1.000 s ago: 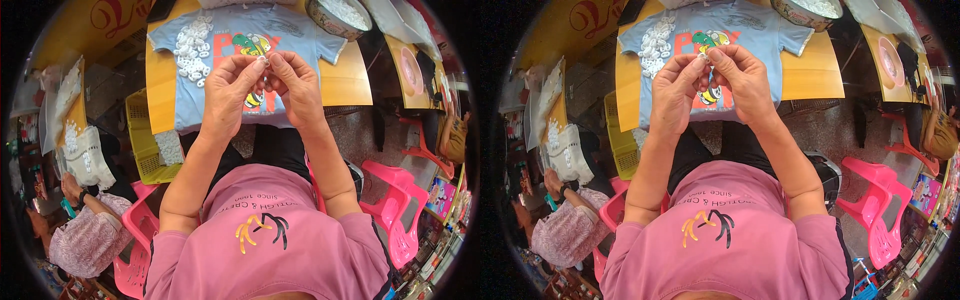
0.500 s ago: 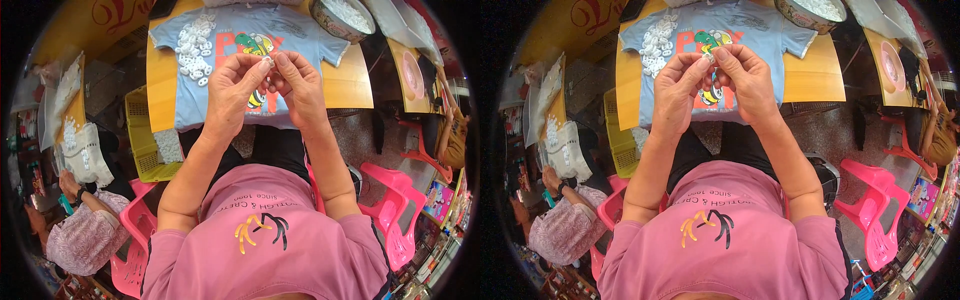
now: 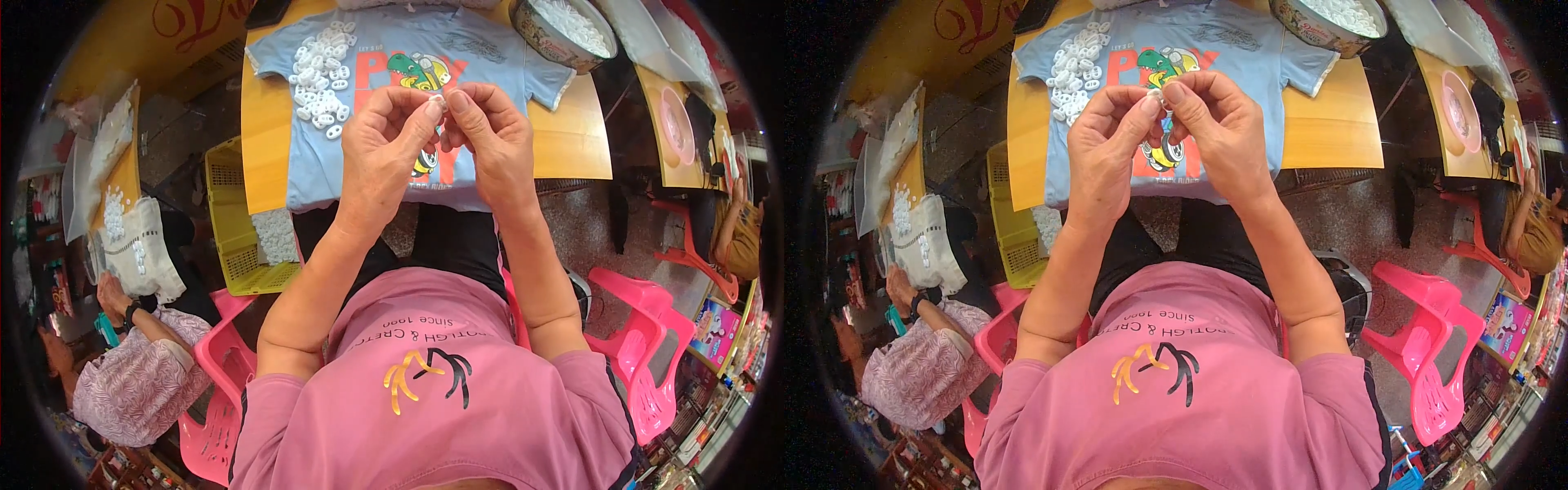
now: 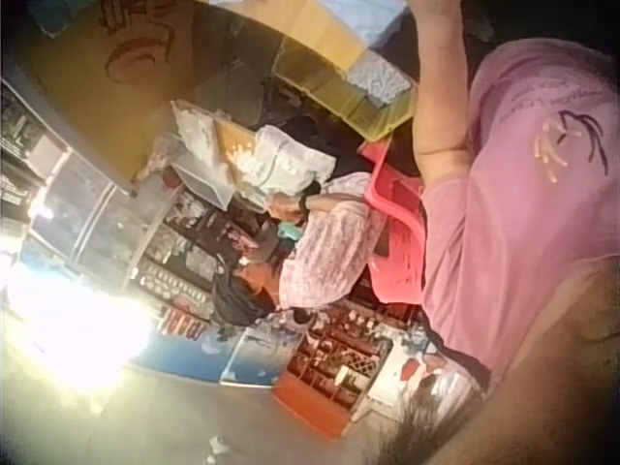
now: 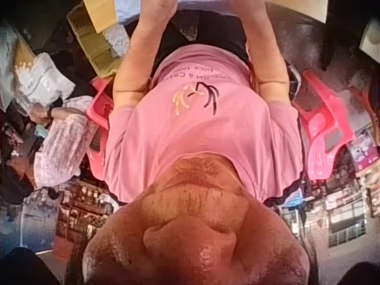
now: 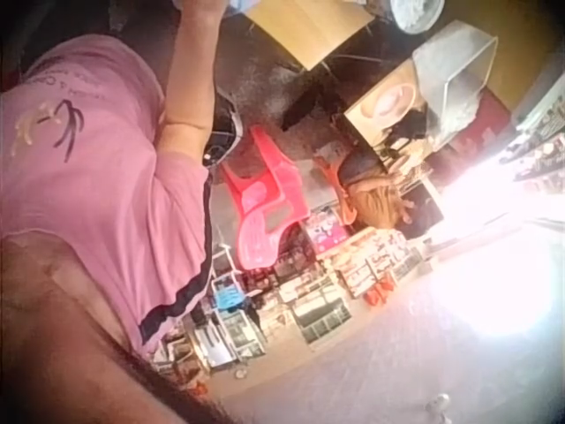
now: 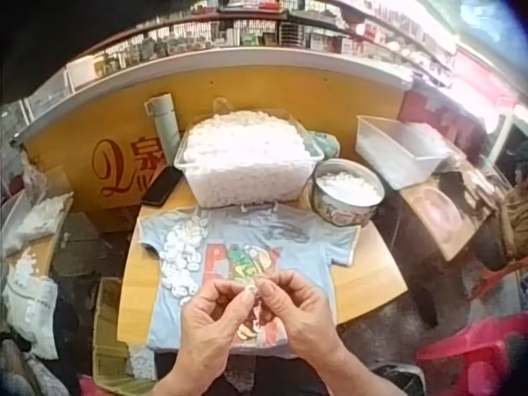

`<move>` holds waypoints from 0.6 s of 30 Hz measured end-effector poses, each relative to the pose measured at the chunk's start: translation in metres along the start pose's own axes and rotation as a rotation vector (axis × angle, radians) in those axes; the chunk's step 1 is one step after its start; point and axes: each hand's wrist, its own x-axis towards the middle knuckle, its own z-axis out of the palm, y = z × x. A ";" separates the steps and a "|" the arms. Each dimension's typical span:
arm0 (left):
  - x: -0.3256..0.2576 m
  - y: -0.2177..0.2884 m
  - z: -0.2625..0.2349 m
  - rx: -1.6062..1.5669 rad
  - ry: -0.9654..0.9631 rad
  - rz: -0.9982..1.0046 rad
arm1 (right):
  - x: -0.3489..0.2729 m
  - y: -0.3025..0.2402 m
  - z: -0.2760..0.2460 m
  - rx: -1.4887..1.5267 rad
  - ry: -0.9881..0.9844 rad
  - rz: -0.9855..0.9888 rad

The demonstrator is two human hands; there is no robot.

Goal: Manually inspecting and sorting small white plastic toggles or clips on a table over a t-shirt.

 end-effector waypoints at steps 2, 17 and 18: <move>-0.001 0.001 0.001 0.068 0.007 0.032 | 0.000 0.000 0.000 -0.023 -0.006 -0.025; 0.013 -0.022 -0.008 0.089 -0.016 -0.010 | 0.008 0.013 -0.012 0.043 -0.008 0.108; 0.014 -0.023 -0.009 0.063 -0.025 -0.041 | 0.008 0.013 -0.013 0.049 -0.015 0.121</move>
